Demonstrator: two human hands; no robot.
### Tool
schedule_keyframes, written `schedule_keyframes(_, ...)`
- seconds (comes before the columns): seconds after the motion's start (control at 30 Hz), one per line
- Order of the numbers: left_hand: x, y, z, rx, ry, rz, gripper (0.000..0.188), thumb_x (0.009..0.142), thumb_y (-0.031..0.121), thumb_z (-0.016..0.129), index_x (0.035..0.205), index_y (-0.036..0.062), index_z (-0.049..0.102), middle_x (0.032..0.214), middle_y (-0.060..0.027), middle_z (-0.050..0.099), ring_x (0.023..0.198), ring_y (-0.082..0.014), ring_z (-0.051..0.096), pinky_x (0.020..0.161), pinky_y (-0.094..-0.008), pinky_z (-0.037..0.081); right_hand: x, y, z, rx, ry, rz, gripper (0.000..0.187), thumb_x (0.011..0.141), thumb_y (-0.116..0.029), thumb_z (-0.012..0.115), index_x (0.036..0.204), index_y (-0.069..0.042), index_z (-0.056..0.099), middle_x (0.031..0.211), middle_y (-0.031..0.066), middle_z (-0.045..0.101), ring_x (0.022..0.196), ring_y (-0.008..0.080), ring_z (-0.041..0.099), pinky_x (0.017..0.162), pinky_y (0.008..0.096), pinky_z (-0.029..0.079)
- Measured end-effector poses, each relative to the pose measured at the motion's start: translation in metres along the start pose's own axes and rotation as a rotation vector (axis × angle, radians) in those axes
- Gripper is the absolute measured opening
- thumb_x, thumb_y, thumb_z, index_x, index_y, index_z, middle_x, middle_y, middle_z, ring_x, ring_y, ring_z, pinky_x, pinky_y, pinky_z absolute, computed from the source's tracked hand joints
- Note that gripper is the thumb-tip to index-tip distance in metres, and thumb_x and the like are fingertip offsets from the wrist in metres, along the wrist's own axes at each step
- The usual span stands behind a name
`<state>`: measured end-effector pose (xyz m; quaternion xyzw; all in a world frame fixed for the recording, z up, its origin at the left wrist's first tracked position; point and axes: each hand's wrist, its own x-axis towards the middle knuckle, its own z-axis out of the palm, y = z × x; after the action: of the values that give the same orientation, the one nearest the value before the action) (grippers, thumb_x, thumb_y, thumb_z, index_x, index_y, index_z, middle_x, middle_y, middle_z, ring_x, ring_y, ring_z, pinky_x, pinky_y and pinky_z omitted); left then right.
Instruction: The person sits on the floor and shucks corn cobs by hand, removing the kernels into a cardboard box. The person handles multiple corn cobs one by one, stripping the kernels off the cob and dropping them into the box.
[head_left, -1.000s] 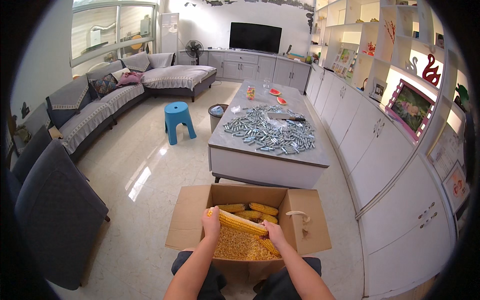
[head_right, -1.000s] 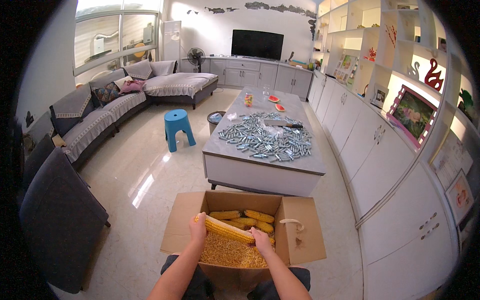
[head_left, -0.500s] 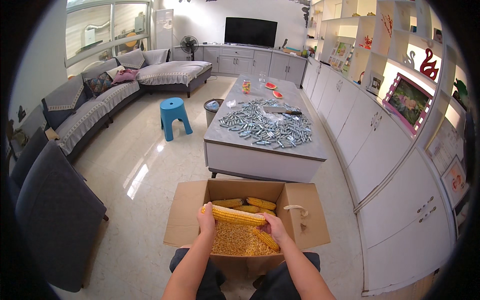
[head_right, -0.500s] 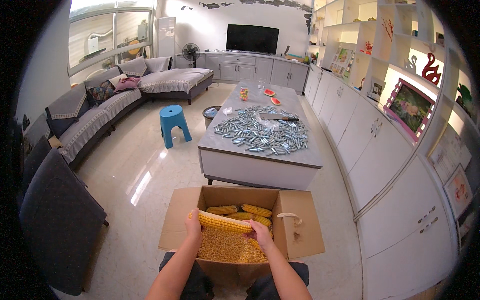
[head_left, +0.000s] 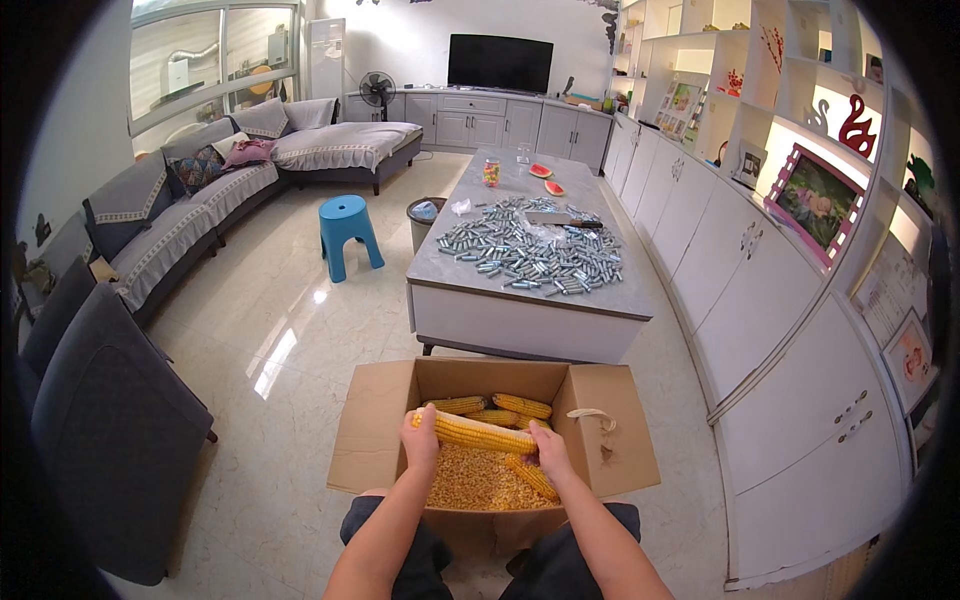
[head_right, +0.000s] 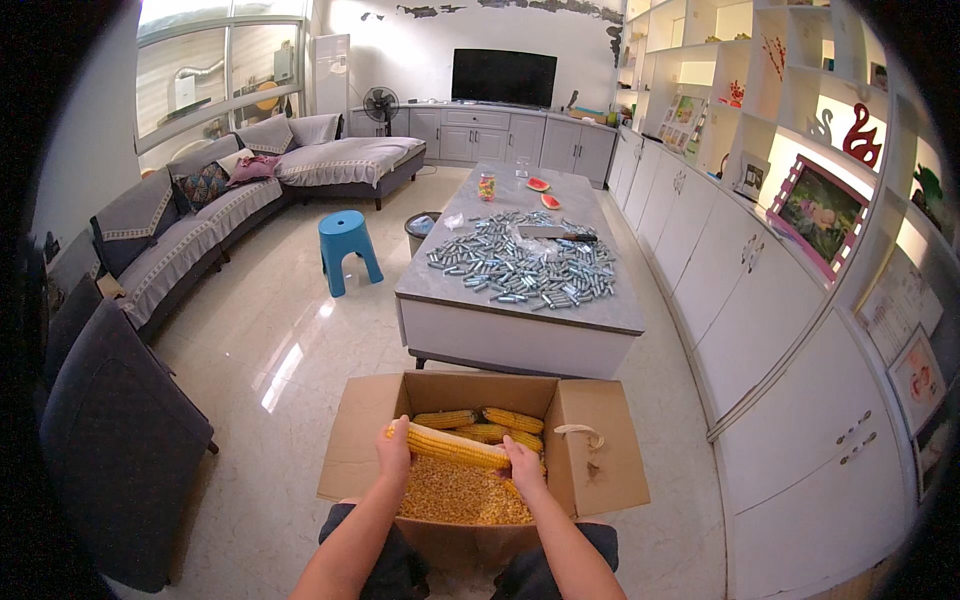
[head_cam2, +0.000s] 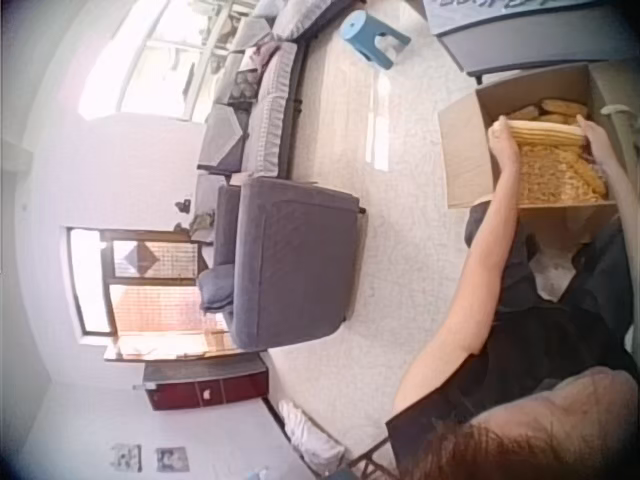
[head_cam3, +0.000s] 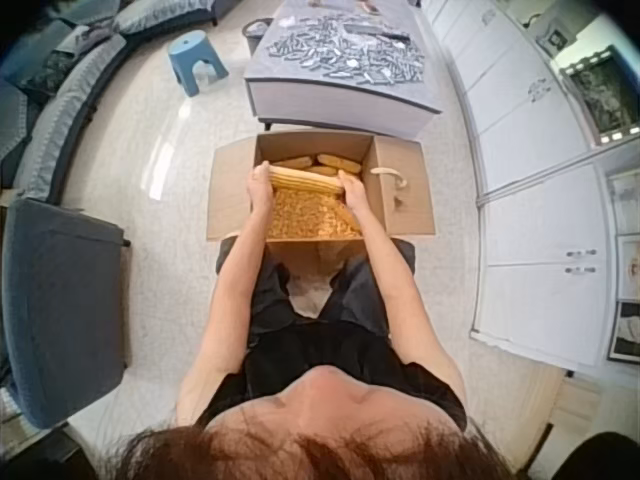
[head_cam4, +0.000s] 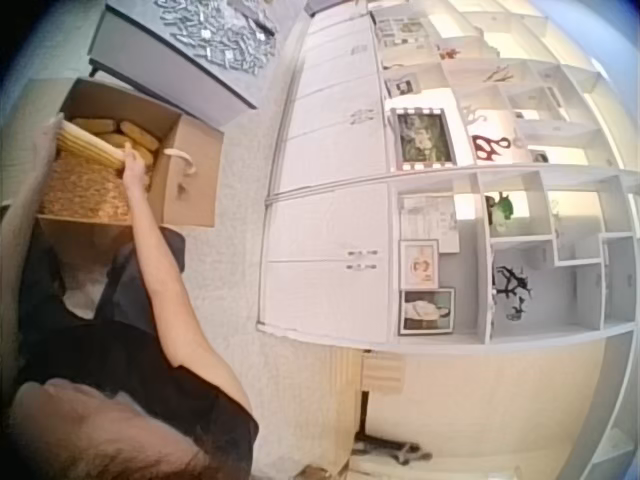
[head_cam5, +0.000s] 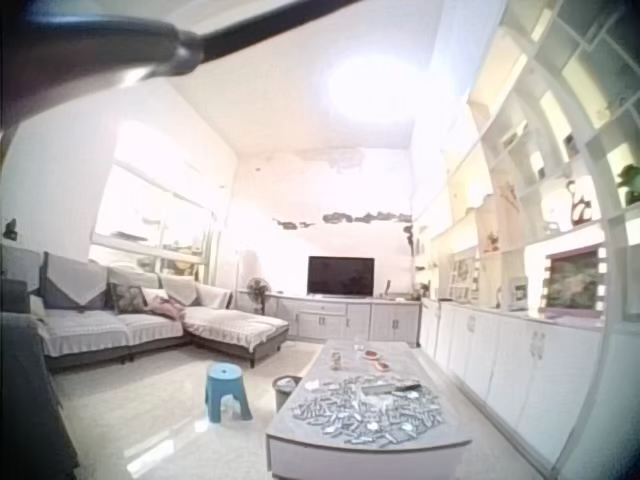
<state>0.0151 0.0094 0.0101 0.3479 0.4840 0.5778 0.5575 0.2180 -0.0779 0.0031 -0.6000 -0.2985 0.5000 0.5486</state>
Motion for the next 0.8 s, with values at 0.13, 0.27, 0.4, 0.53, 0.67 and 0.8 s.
schedule_keyframes(0.13,-0.002,-0.001,0.001,0.043,-0.046,0.06,0.023,0.085,0.029,0.055,0.081,0.0079,0.048,0.065,0.0006,0.045,0.048,-0.0078,0.042,0.037,-0.0238,0.032,-0.002,-0.003,0.001,0.004,0.01,0.059,0.04,0.09,-0.039,0.044,0.101,-0.003,0.057,0.077,0.0068,0.059,0.053,0.0135,0.057,0.045,0.0224,0.045)
schedule_keyframes(0.27,-0.006,0.011,0.0,0.009,-0.013,-0.057,0.023,0.086,0.031,0.053,0.083,0.0086,0.049,0.064,0.0009,0.045,0.047,-0.0081,0.041,0.036,-0.0233,0.032,-0.008,-0.017,-0.004,0.271,-0.113,0.142,0.036,0.09,-0.033,0.045,0.11,-0.004,0.053,0.087,0.0079,0.057,0.063,0.0167,0.062,0.046,0.0233,0.048)
schedule_keyframes(0.4,-0.003,0.011,0.0,0.006,-0.004,-0.094,0.022,0.086,0.031,0.053,0.082,0.0094,0.049,0.062,0.0011,0.044,0.045,-0.0083,0.04,0.035,-0.023,0.031,-0.005,-0.008,-0.006,0.173,-0.159,0.049,0.037,0.09,-0.027,0.046,0.121,-0.007,0.047,0.096,0.0077,0.056,0.067,0.0179,0.063,0.048,0.0243,0.049)
schedule_keyframes(0.53,-0.005,0.014,0.002,0.027,-0.064,-0.09,0.023,0.085,0.031,0.054,0.082,0.009,0.049,0.061,0.0009,0.044,0.045,-0.0081,0.04,0.034,-0.0232,0.031,0.01,0.011,-0.015,0.026,-0.135,-0.007,0.04,0.089,-0.027,0.047,0.124,-0.008,0.045,0.111,0.0092,0.05,0.075,0.0173,0.061,0.051,0.0247,0.05)
schedule_keyframes(0.67,-0.006,0.013,-0.002,0.02,-0.096,-0.073,0.024,0.084,0.032,0.055,0.082,0.0081,0.048,0.062,0.0002,0.046,0.045,-0.009,0.042,0.034,-0.0238,0.033,0.002,-0.003,-0.004,0.017,-0.005,0.07,0.042,0.089,-0.031,0.048,0.122,-0.006,0.047,0.118,0.0119,0.048,0.087,0.0188,0.058,0.063,0.0285,0.052)
schedule_keyframes(0.8,-0.005,0.009,0.004,0.027,-0.11,-0.001,0.025,0.085,0.031,0.055,0.082,0.0073,0.048,0.065,-0.0011,0.049,0.047,-0.0102,0.045,0.036,-0.024,0.036,-0.001,-0.004,-0.001,-0.403,0.055,-0.248,0.05,0.084,-0.042,0.054,0.12,-0.008,0.05,0.124,0.0133,0.046,0.094,0.0244,0.056,0.078,0.0346,0.048)
